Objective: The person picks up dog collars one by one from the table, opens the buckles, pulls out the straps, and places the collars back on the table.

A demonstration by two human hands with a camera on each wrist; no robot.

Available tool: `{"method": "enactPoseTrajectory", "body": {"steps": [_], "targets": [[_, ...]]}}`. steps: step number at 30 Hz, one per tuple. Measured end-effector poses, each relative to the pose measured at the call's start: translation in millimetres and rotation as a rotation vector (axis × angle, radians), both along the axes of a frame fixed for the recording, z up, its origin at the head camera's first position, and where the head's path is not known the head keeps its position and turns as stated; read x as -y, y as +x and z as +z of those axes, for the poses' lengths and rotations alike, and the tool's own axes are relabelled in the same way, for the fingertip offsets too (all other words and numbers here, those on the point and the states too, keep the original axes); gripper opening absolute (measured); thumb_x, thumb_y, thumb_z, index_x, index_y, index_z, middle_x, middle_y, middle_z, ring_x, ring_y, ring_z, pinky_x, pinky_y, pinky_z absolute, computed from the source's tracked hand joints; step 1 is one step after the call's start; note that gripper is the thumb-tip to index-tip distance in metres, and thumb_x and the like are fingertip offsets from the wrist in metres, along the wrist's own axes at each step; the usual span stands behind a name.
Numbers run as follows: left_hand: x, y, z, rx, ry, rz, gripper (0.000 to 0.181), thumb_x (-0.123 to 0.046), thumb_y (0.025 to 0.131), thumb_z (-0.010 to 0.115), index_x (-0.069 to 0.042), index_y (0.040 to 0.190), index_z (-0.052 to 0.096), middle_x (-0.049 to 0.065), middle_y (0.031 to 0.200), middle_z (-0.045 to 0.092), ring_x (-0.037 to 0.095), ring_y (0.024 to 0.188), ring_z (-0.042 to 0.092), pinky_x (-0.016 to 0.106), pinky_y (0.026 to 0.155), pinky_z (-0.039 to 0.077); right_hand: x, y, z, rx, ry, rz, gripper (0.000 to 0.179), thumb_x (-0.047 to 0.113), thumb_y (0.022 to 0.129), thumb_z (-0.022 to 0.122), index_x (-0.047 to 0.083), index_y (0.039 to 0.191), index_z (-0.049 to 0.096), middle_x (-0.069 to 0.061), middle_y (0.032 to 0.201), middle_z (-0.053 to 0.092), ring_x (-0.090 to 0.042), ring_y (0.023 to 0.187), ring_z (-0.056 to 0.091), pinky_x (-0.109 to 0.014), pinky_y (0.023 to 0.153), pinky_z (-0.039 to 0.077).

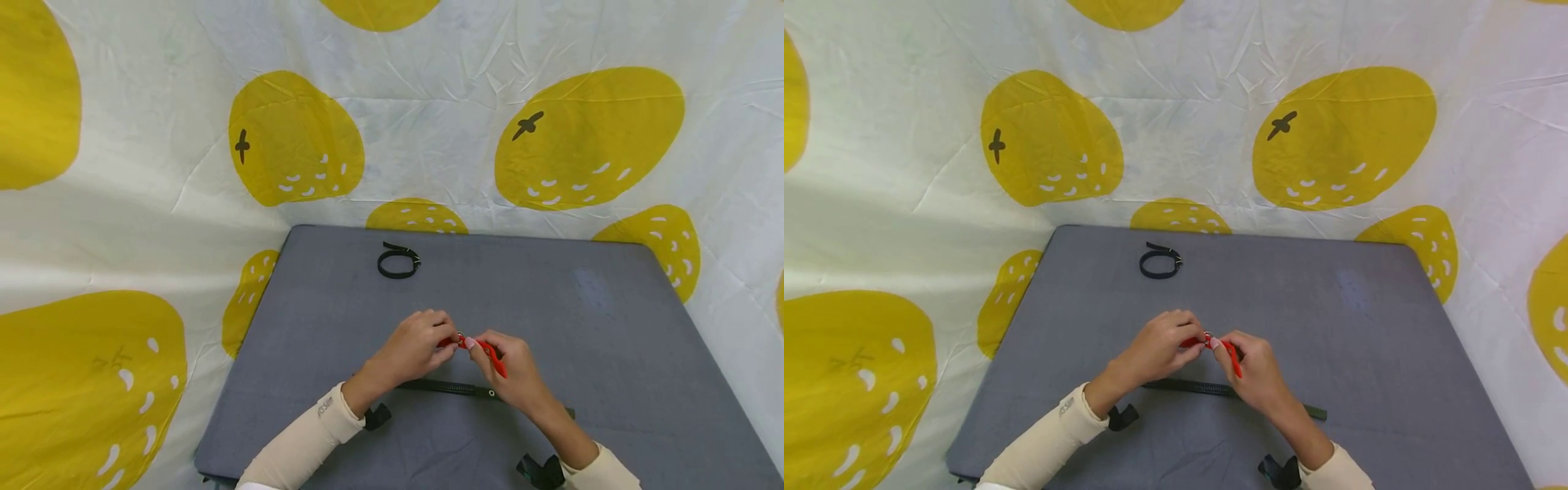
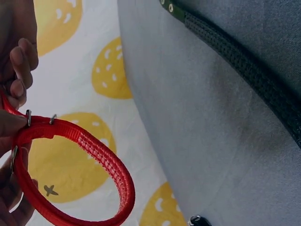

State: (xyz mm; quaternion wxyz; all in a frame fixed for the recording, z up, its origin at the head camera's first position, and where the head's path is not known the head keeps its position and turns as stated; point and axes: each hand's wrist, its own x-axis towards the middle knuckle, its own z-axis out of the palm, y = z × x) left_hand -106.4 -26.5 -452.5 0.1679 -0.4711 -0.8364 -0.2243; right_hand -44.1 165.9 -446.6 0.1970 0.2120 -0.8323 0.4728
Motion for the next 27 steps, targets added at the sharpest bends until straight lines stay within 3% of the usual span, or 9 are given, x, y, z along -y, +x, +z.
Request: {"method": "enactPoseTrajectory", "body": {"steps": [9,14,17,22,24,27], "targets": [[0.6,1.6,5.0,0.035,0.031,0.001,0.002,-0.013,0.091,0.069,-0.015,0.092,0.068,-0.004,0.092,0.063,0.006,0.074,0.052,0.022,0.069,0.044,-13,-7.6,-7.1,0.047,-0.004,0.05,0.023,-0.007,0.087,0.07,0.016,0.081,0.07,0.004,0.064,0.058,0.005,0.047,0.033,-0.016,0.04,0.03],[0.5,3.8,5.8,0.032,0.042,-0.013,0.011,-0.011,0.09,0.068,-0.013,0.1,0.067,-0.003,0.097,0.063,0.008,0.077,0.054,0.022,0.071,0.046,-15,-7.8,3.8,0.185,0.013,0.061,0.026,0.001,0.092,0.069,0.017,0.072,0.066,0.01,0.055,0.051,0.007,0.044,0.028,-0.02,0.037,0.028],[1.5,2.6,3.3,0.005,0.052,-0.05,0.011,-0.01,0.091,0.065,-0.014,0.101,0.068,-0.002,0.101,0.063,0.007,0.08,0.055,0.02,0.073,0.047,-16,-7.9,11.0,0.289,0.001,0.05,0.028,0.004,0.094,0.067,0.015,0.069,0.065,0.008,0.053,0.05,0.004,0.043,0.029,-0.023,0.037,0.029],[5.7,-3.3,1.8,-0.086,0.032,-0.163,0.009,-0.015,0.098,0.066,-0.012,0.105,0.071,0.0,0.108,0.063,0.007,0.09,0.06,0.013,0.082,0.048,-21,-9.1,18.0,0.472,-0.044,0.002,0.029,0.013,0.097,0.065,0.01,0.069,0.066,0.002,0.05,0.048,-0.002,0.041,0.03,-0.025,0.036,0.027],[8.0,-5.0,2.3,-0.108,0.01,-0.203,0.013,-0.018,0.096,0.069,-0.011,0.107,0.071,0.001,0.107,0.064,0.007,0.093,0.061,0.011,0.085,0.049,-23,-9.4,18.4,0.502,-0.025,-0.015,0.029,0.016,0.097,0.066,0.011,0.069,0.066,0.002,0.05,0.047,-0.003,0.042,0.029,-0.025,0.038,0.027],[10.7,-5.3,3.7,-0.124,-0.017,-0.227,0.015,-0.019,0.093,0.074,-0.012,0.106,0.072,-0.001,0.103,0.067,0.006,0.092,0.063,0.01,0.085,0.049,-24,-9.1,16.8,0.459,0.066,-0.025,0.029,0.019,0.097,0.068,0.015,0.068,0.065,0.006,0.052,0.045,-0.003,0.044,0.03,-0.025,0.042,0.029]]}}
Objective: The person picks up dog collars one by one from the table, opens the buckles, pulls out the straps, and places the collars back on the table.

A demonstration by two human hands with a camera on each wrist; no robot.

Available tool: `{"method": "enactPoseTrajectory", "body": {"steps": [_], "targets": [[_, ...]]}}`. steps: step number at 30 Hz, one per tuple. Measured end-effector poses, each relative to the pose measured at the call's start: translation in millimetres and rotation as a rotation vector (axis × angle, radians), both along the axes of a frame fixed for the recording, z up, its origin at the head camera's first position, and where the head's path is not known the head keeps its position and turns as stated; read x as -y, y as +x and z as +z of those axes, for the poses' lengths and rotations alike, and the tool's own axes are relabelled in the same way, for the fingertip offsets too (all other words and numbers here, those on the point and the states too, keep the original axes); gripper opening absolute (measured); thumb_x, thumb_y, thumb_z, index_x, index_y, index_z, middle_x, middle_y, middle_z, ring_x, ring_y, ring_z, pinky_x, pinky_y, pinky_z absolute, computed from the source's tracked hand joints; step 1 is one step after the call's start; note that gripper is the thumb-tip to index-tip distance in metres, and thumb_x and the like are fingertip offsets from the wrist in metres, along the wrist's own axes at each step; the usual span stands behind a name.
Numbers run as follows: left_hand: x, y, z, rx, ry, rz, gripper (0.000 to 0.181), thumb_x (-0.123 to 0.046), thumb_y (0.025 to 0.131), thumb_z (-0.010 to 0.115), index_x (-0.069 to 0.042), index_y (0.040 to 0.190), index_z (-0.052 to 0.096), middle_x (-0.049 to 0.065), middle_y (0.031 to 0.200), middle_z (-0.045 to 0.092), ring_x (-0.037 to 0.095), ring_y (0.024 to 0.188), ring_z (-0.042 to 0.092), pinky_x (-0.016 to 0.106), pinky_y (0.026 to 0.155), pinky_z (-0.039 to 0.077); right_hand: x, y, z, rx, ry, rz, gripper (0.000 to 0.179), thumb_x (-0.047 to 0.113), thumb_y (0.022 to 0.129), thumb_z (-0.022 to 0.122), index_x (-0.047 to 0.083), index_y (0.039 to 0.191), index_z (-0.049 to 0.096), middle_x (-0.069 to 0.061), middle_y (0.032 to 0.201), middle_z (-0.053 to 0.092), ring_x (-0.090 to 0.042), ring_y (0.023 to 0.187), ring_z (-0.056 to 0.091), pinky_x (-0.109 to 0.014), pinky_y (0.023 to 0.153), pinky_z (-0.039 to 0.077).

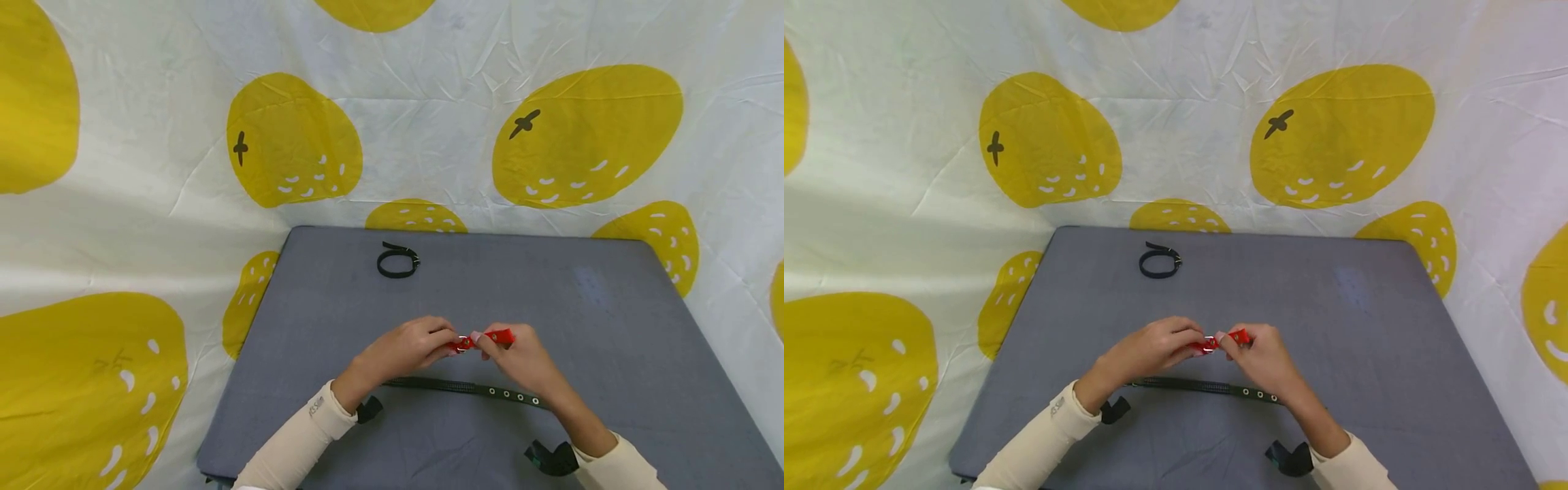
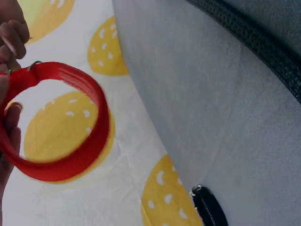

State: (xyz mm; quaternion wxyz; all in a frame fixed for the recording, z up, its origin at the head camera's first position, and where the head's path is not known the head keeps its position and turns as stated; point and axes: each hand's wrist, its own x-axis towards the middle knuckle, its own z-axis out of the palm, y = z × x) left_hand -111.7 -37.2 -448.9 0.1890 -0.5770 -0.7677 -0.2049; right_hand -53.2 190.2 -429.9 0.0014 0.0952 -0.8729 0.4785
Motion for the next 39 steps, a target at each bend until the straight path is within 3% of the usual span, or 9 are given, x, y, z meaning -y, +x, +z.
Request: {"method": "enactPoseTrajectory", "body": {"steps": [6,12,15,18,22,28,32,35,39], "targets": [[1.8,2.4,3.1,0.025,-0.008,-0.007,0.01,-0.016,0.094,0.073,-0.014,0.103,0.072,-0.004,0.1,0.07,0.006,0.09,0.064,0.011,0.084,0.049,2,2.7,0.4,-0.022,0.104,0.027,0.023,0.024,0.096,0.07,0.02,0.073,0.067,0.01,0.052,0.034,-0.001,0.047,0.026,-0.022,0.046,0.027],[3.2,1.1,5.6,0.132,0.063,-0.033,0.015,-0.016,0.092,0.074,-0.011,0.106,0.072,-0.001,0.101,0.072,0.007,0.092,0.066,0.01,0.086,0.049,1,5.1,8.0,0.017,0.089,0.086,0.013,0.032,0.096,0.07,0.02,0.091,0.07,0.009,0.057,0.044,-0.003,0.043,0.033,-0.023,0.042,0.032],[5.0,1.0,9.7,0.252,0.131,-0.037,0.021,-0.014,0.089,0.078,-0.009,0.108,0.072,0.001,0.101,0.072,0.007,0.089,0.065,0.01,0.083,0.05,-3,5.4,8.1,-0.023,0.018,0.139,0.012,0.024,0.095,0.071,0.017,0.104,0.068,0.005,0.074,0.054,-0.005,0.044,0.036,-0.025,0.042,0.035],[6.2,2.4,16.2,0.438,0.205,-0.054,0.025,-0.009,0.087,0.078,-0.008,0.111,0.07,0.002,0.102,0.07,0.006,0.085,0.063,0.011,0.079,0.051,-9,4.5,6.3,-0.042,-0.088,0.221,0.02,0.012,0.096,0.068,0.012,0.116,0.065,0.0,0.091,0.055,-0.008,0.046,0.041,-0.026,0.045,0.039],[7.6,5.8,23.8,0.634,0.271,-0.072,0.028,-0.007,0.089,0.076,-0.006,0.115,0.068,0.003,0.104,0.07,0.002,0.082,0.06,0.015,0.075,0.053,-17,3.7,5.7,0.08,-0.236,0.366,0.029,0.006,0.103,0.054,0.004,0.132,0.058,-0.001,0.099,0.063,-0.016,0.056,0.06,-0.031,0.053,0.05],[8.1,9.6,30.4,0.709,0.295,-0.081,0.025,-0.011,0.092,0.074,-0.009,0.116,0.068,0.001,0.104,0.07,0.002,0.081,0.057,0.019,0.073,0.053,-19,4.3,7.0,0.249,-0.514,0.559,0.031,0.0,0.106,0.039,-0.007,0.132,0.055,-0.01,0.09,0.074,-0.023,0.072,0.071,-0.037,0.061,0.058],[7.1,11.0,32.9,0.811,0.323,-0.11,0.031,-0.01,0.089,0.076,-0.006,0.118,0.067,0.004,0.108,0.071,0.005,0.086,0.062,0.026,0.078,0.057,-18,4.3,6.9,0.259,-0.696,0.614,0.035,-0.008,0.103,0.033,-0.003,0.124,0.061,-0.004,0.106,0.073,-0.016,0.079,0.071,-0.03,0.065,0.059],[6.0,12.1,33.8,0.855,0.316,-0.11,0.035,-0.011,0.087,0.079,-0.007,0.12,0.067,0.004,0.105,0.07,0.005,0.077,0.058,0.024,0.07,0.053,-17,4.3,6.8,0.253,-0.727,0.621,0.035,-0.011,0.101,0.033,-0.002,0.118,0.063,0.0,0.103,0.072,-0.012,0.079,0.07,-0.027,0.066,0.059],[3.9,14.0,34.2,0.89,0.284,-0.121,0.032,-0.013,0.087,0.079,-0.01,0.118,0.07,0.0,0.09,0.064,0.006,0.065,0.048,0.019,0.058,0.042,-14,4.3,7.1,0.23,-0.654,0.58,0.026,-0.008,0.102,0.04,-0.003,0.112,0.064,0.001,0.091,0.071,-0.021,0.065,0.064,-0.03,0.058,0.057]]}}
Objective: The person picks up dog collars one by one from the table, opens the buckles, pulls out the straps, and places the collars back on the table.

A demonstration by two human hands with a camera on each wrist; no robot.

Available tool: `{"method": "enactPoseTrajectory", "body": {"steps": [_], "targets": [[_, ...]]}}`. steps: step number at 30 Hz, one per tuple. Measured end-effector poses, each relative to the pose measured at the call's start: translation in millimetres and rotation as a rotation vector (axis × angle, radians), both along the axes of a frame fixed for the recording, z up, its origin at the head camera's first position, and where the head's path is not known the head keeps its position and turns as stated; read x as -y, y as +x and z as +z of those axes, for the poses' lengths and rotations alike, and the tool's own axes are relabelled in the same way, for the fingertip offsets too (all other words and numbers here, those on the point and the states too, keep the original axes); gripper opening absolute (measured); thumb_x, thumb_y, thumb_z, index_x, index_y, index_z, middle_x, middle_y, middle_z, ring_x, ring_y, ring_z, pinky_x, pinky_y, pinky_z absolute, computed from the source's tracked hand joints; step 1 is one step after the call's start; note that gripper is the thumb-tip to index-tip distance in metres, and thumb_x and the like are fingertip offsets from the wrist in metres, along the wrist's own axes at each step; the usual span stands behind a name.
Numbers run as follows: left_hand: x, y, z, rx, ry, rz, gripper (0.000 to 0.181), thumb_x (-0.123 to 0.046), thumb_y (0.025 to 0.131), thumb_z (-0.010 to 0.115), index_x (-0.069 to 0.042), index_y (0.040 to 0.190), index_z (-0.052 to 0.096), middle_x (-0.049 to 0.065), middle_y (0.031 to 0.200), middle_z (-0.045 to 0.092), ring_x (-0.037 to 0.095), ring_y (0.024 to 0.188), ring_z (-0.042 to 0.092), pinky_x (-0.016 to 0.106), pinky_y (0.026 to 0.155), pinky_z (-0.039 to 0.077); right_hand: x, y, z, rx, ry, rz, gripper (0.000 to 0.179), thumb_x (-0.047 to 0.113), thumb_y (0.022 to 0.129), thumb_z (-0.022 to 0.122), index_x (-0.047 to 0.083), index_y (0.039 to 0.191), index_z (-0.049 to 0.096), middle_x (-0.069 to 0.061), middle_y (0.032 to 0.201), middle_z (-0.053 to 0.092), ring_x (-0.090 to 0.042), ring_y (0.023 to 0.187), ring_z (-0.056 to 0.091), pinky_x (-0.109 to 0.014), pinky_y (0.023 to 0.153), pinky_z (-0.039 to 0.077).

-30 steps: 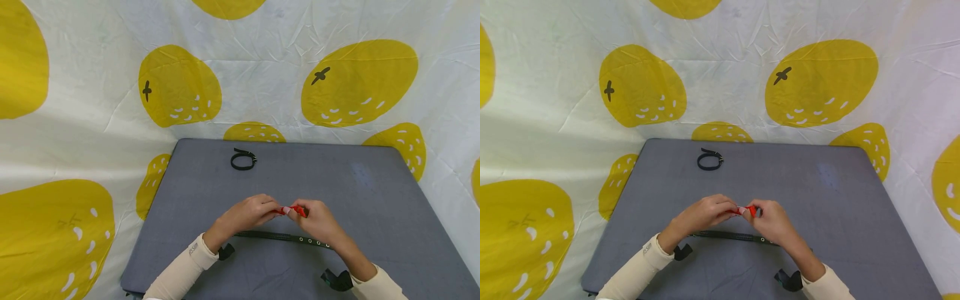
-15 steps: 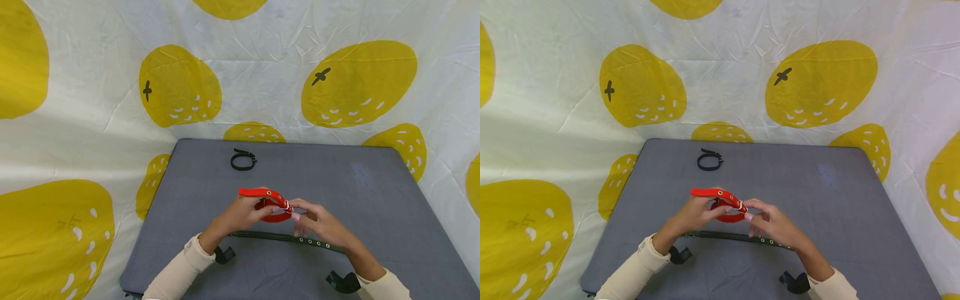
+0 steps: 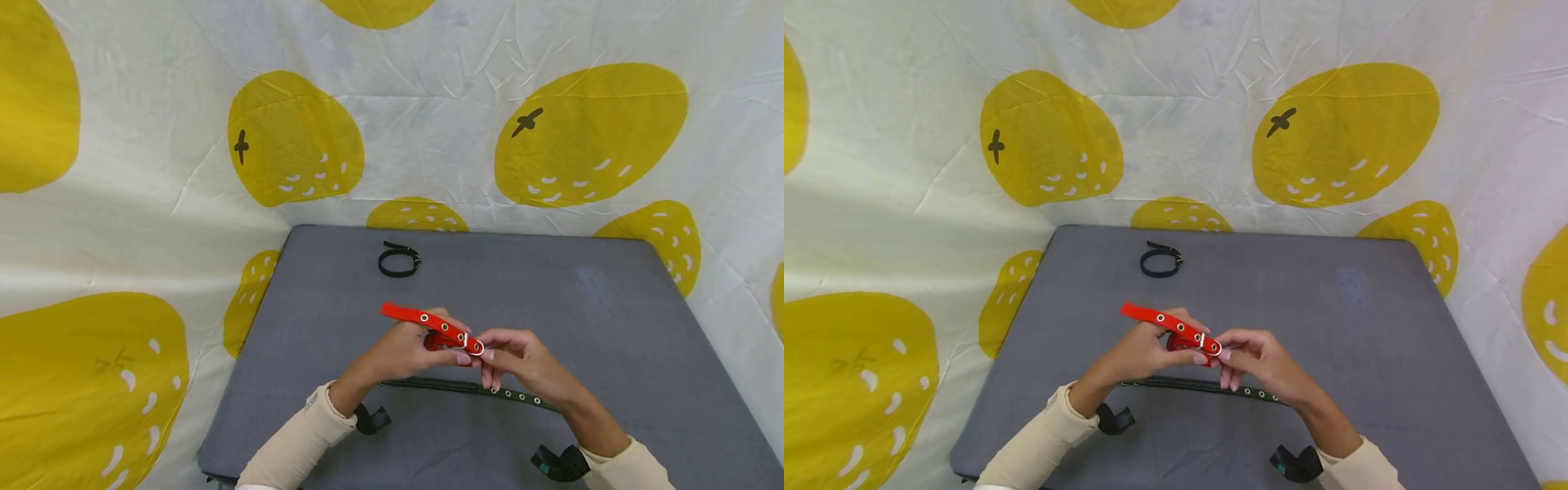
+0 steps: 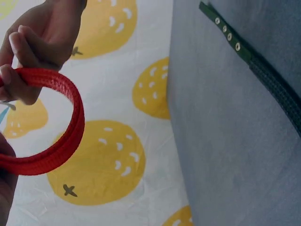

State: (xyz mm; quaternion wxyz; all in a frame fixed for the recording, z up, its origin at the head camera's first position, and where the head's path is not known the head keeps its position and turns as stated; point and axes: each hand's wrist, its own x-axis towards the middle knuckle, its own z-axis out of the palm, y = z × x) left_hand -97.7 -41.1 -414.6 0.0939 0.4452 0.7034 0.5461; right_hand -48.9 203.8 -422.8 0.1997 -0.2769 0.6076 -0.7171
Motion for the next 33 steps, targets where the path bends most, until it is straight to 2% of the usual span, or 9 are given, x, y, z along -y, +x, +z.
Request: {"method": "enactPoseTrajectory", "body": {"steps": [4,8,11,15,19,25,29,33], "targets": [[-2.4,1.9,0.2,0.016,0.0,-0.036,0.025,-0.015,0.089,0.078,-0.011,0.113,0.073,-0.002,0.083,0.062,0.005,0.062,0.047,0.016,0.055,0.041,3.6,0.0,-0.5,-0.049,0.035,-0.018,0.023,-0.007,0.103,0.041,-0.004,0.106,0.064,0.002,0.088,0.069,-0.033,0.058,0.054,-0.033,0.05,0.052],[-4.1,2.7,0.3,-0.015,0.004,-0.033,0.022,-0.015,0.087,0.079,-0.012,0.109,0.074,-0.003,0.079,0.062,0.004,0.062,0.047,0.017,0.054,0.042,5.2,0.2,-0.7,-0.099,0.018,-0.026,0.024,-0.01,0.102,0.04,-0.003,0.099,0.063,0.002,0.085,0.066,-0.026,0.055,0.053,-0.035,0.045,0.046],[-5.3,3.3,0.3,-0.063,0.004,-0.017,0.021,-0.014,0.086,0.08,-0.011,0.107,0.074,-0.004,0.078,0.062,0.001,0.063,0.049,0.016,0.054,0.045,6.1,0.8,0.0,-0.096,0.028,-0.044,0.021,-0.009,0.102,0.041,-0.004,0.093,0.06,-0.001,0.08,0.062,-0.021,0.053,0.051,-0.034,0.044,0.044],[-6.5,4.5,-0.3,-0.134,0.025,0.005,0.02,-0.012,0.085,0.081,-0.009,0.103,0.073,-0.003,0.079,0.064,-0.003,0.064,0.05,0.015,0.055,0.048,7.8,0.8,0.0,-0.091,0.044,-0.049,0.018,-0.007,0.102,0.043,-0.008,0.089,0.055,-0.009,0.075,0.056,-0.025,0.052,0.046,-0.032,0.045,0.043],[-7.0,5.0,-2.3,-0.184,0.058,0.019,0.018,-0.009,0.083,0.081,-0.009,0.099,0.072,-0.002,0.079,0.066,-0.003,0.067,0.052,0.014,0.059,0.048,8.4,0.1,-2.4,-0.113,0.041,-0.047,0.02,-0.009,0.101,0.042,-0.005,0.085,0.053,-0.014,0.071,0.049,-0.027,0.052,0.042,-0.032,0.046,0.043],[-5.8,4.3,-4.3,-0.284,0.107,0.026,0.02,-0.005,0.081,0.082,-0.006,0.099,0.072,0.002,0.08,0.068,0.001,0.068,0.054,0.012,0.062,0.048,7.1,-1.5,-6.5,-0.141,0.027,-0.073,0.025,-0.01,0.1,0.04,0.0,0.081,0.052,-0.013,0.07,0.048,-0.027,0.052,0.042,-0.035,0.045,0.042],[-3.1,3.9,-3.7,-0.318,0.129,0.048,0.021,-0.005,0.08,0.082,-0.006,0.099,0.073,0.001,0.076,0.065,0.0,0.064,0.05,0.011,0.057,0.044,5.2,-2.1,-9.2,-0.172,-0.011,-0.103,0.026,-0.012,0.1,0.038,0.0,0.083,0.053,-0.01,0.074,0.048,-0.026,0.052,0.043,-0.037,0.045,0.042],[-1.0,3.2,-4.3,-0.304,0.118,0.04,0.021,-0.006,0.082,0.082,-0.006,0.101,0.075,0.0,0.078,0.067,-0.001,0.065,0.049,0.011,0.057,0.044,3.3,-0.9,-9.3,-0.157,0.051,-0.152,0.021,-0.01,0.101,0.042,-0.003,0.091,0.059,-0.003,0.079,0.057,-0.025,0.049,0.043,-0.035,0.048,0.044]]}}
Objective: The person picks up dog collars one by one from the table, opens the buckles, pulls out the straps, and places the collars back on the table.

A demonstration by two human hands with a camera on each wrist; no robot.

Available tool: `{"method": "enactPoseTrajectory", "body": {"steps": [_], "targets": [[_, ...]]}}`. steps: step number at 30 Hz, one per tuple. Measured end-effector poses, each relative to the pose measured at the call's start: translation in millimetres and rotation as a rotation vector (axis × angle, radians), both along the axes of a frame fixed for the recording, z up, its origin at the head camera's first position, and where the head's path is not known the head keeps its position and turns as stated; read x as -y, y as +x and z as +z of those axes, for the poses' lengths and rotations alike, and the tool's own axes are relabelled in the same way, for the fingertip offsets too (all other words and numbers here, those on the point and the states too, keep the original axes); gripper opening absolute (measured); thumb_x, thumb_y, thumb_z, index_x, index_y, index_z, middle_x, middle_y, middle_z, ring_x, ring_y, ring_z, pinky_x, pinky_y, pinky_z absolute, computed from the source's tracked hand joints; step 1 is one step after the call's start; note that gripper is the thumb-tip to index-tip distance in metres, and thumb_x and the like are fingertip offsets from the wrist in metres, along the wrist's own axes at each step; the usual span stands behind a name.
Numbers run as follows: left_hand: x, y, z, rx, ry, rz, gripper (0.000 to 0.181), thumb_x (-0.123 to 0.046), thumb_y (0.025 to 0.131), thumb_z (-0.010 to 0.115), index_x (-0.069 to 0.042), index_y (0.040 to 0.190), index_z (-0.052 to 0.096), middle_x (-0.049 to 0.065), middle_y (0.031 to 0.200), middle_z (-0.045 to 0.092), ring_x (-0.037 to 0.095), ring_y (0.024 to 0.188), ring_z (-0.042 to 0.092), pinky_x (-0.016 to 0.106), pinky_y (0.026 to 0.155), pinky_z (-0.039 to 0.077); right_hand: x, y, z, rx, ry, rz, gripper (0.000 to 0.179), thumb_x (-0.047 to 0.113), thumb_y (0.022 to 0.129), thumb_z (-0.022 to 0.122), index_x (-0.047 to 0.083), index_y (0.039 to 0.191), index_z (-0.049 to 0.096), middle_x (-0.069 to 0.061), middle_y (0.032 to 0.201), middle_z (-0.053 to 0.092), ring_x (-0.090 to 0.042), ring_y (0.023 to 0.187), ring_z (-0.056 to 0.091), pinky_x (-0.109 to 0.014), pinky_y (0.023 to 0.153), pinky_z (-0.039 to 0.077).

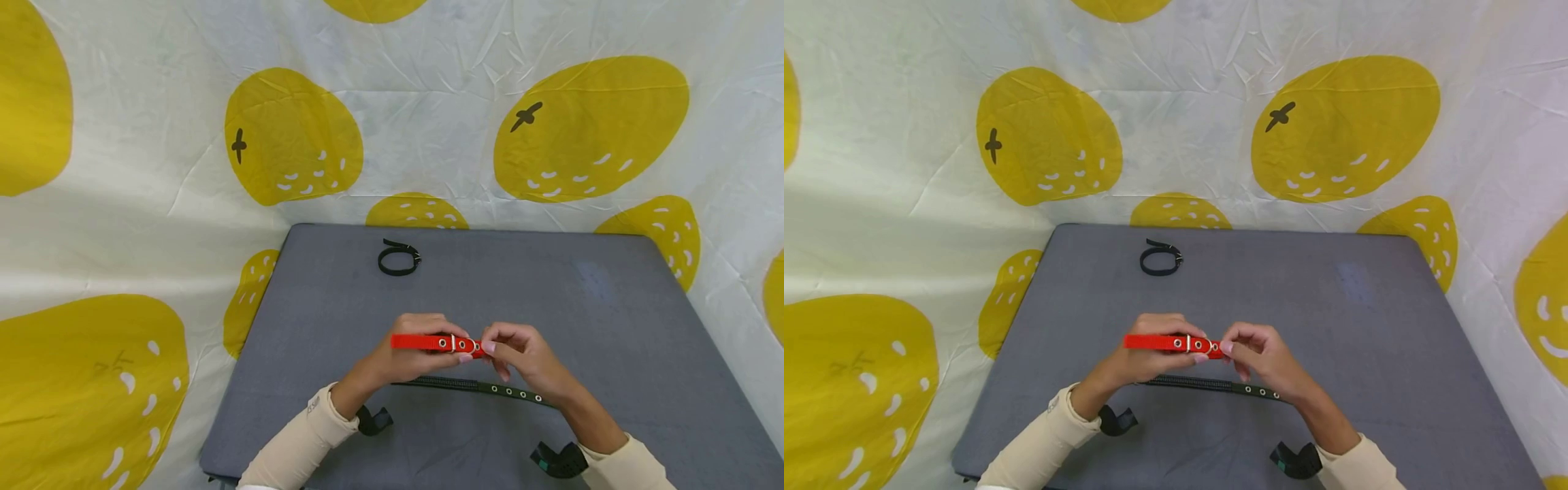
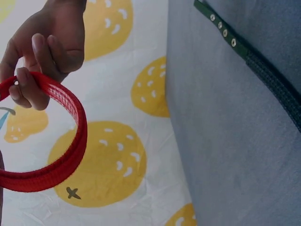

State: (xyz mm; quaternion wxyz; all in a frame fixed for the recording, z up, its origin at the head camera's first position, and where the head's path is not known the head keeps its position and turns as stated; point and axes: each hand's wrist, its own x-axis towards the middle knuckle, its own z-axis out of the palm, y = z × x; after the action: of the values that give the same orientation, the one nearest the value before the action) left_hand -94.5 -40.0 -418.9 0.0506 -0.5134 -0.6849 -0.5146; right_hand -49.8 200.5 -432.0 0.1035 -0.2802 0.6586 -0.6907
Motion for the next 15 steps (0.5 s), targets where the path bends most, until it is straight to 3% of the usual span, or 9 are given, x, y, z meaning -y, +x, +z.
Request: {"method": "enactPoseTrajectory", "body": {"steps": [6,11,15], "targets": [[-0.1,0.9,-0.9,0.004,-0.027,-0.015,0.022,-0.006,0.083,0.081,-0.006,0.104,0.075,0.002,0.081,0.069,0.002,0.067,0.053,0.011,0.06,0.047,1.3,3.3,5.1,-0.007,0.162,-0.082,0.017,-0.004,0.101,0.051,0.004,0.099,0.067,0.006,0.081,0.064,-0.021,0.046,0.044,-0.032,0.044,0.044],[-0.8,2.4,-0.8,0.016,-0.056,-0.005,0.022,-0.007,0.084,0.081,-0.006,0.105,0.074,0.002,0.082,0.068,0.002,0.068,0.054,0.011,0.061,0.048,2.9,4.7,5.2,-0.045,0.149,-0.084,0.018,-0.006,0.1,0.051,0.003,0.099,0.066,0.007,0.08,0.062,-0.021,0.046,0.044,-0.032,0.042,0.042],[-1.1,3.6,-0.9,0.034,-0.079,-0.003,0.021,-0.008,0.086,0.079,-0.008,0.105,0.072,0.001,0.084,0.067,0.001,0.07,0.054,0.011,0.063,0.048,3.1,5.2,2.4,-0.019,0.15,-0.094,0.017,-0.005,0.1,0.053,0.003,0.093,0.065,0.007,0.077,0.06,-0.02,0.046,0.043,-0.033,0.041,0.04]]}}
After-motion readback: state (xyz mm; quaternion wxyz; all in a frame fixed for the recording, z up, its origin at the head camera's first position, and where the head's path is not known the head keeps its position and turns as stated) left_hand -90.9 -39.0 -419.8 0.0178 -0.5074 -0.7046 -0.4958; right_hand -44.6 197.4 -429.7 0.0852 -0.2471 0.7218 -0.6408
